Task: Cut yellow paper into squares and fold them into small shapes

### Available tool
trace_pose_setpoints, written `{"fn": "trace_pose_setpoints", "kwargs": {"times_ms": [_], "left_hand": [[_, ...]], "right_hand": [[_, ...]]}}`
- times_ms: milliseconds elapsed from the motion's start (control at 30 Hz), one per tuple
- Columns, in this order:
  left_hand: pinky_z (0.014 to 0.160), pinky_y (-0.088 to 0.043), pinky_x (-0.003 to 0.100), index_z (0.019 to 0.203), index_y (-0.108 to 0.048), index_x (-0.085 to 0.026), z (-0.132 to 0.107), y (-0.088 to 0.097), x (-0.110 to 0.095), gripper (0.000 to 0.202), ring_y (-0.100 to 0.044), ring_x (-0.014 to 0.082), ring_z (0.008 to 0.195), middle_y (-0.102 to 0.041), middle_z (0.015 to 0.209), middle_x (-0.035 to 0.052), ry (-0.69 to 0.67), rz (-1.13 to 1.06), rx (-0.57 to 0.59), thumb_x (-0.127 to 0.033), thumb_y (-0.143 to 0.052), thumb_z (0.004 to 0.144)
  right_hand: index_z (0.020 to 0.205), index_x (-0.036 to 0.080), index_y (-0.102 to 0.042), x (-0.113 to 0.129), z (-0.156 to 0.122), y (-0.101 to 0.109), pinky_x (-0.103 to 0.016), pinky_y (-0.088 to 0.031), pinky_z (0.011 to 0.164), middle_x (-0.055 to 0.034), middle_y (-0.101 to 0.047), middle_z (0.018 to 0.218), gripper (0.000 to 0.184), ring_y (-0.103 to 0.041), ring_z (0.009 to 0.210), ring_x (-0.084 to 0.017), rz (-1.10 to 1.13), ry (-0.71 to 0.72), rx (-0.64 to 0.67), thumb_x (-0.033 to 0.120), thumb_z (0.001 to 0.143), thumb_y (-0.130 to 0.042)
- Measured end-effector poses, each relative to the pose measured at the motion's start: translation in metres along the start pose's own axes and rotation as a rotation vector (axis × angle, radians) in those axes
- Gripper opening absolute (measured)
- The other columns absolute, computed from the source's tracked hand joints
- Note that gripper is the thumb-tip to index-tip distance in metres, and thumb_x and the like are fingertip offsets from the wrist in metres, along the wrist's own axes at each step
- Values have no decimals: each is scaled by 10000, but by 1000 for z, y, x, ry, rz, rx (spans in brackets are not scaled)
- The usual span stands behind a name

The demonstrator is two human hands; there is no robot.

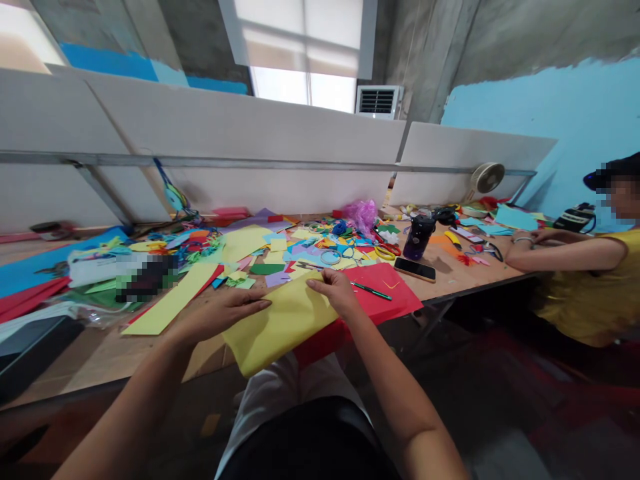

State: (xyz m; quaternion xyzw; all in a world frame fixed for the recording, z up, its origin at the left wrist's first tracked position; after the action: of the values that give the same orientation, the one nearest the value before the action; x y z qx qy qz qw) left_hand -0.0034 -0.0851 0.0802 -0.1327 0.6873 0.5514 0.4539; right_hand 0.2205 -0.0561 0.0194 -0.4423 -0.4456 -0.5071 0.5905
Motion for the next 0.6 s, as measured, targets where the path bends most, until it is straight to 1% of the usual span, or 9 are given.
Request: {"fn": "trace_pose_setpoints", "kwargs": {"times_ms": [67,167,233,300,367,400,467,533,600], "left_hand": [[746,-491,308,917,-794,-285,-3,1,-7,400,-655,292,897,-777,959,25,-13,34,12,-611,-633,750],[685,-469,294,770,-743,-265,-6,3,-8,371,-615,250,770,-714,765,12,-27,82,28,-607,-600,783],[643,-447,280,698,-690,-249,-7,5,-3,380,-579,222,713,-657,698,1,-30,82,15,-607,-602,790],[615,-426,272,700,-670,-236,-8,6,6,390,-558,203,693,-629,695,-4,-24,36,-2,-611,-616,790],[604,-415,269,730,-668,-221,-8,6,17,406,-553,193,694,-616,709,-2,-10,-55,-36,-623,-641,780],[605,-415,270,734,-662,-211,-8,7,23,421,-555,191,698,-611,713,0,-2,-113,-79,-631,-663,762],[626,-430,274,754,-652,-197,-9,10,35,444,-575,193,725,-623,744,8,19,-242,-209,-633,-725,712],[659,-455,284,806,-648,-193,-13,11,46,474,-608,206,766,-656,794,22,48,-365,-340,-632,-769,673],[688,-482,307,873,-645,-194,-17,10,54,531,-637,228,800,-683,841,39,75,-443,-437,-661,-771,653]], "right_hand": [[752,222,-648,0,-1,0,-281,-469,579,26,-614,651,417,-587,651,-178,-13,-9,-3,572,652,-850],[717,230,-604,3,-2,3,-272,-444,553,34,-561,609,437,-550,626,-168,-25,9,-49,593,656,-840],[693,230,-571,5,-3,5,-267,-428,542,40,-530,595,455,-525,611,-159,-23,16,-83,596,654,-838],[676,228,-542,8,-5,6,-261,-414,533,44,-511,591,470,-501,594,-147,-3,9,-108,588,646,-843],[660,225,-512,11,-7,5,-255,-398,524,50,-499,591,483,-475,571,-132,42,-1,-122,567,642,-852],[653,223,-498,13,-9,5,-253,-392,522,52,-497,591,489,-463,560,-125,73,-2,-128,554,638,-858],[646,221,-483,18,-13,4,-252,-394,525,54,-504,595,499,-455,550,-118,138,4,-147,534,622,-872],[658,222,-495,21,-16,4,-260,-420,541,48,-536,611,495,-479,560,-126,193,0,-169,523,604,-883],[682,224,-519,21,-20,5,-274,-449,559,38,-573,635,477,-517,582,-143,235,-13,-186,513,599,-889]]}}
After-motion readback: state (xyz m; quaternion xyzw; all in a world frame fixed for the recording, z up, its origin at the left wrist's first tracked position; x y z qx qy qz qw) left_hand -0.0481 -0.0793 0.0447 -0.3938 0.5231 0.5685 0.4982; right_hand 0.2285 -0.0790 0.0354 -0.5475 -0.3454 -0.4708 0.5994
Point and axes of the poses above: each hand's wrist, its own z-axis towards the middle knuckle, its own y-axis out of the back of the hand, x = y × z, the point moved 6 cm from there along z, towards the middle knuckle
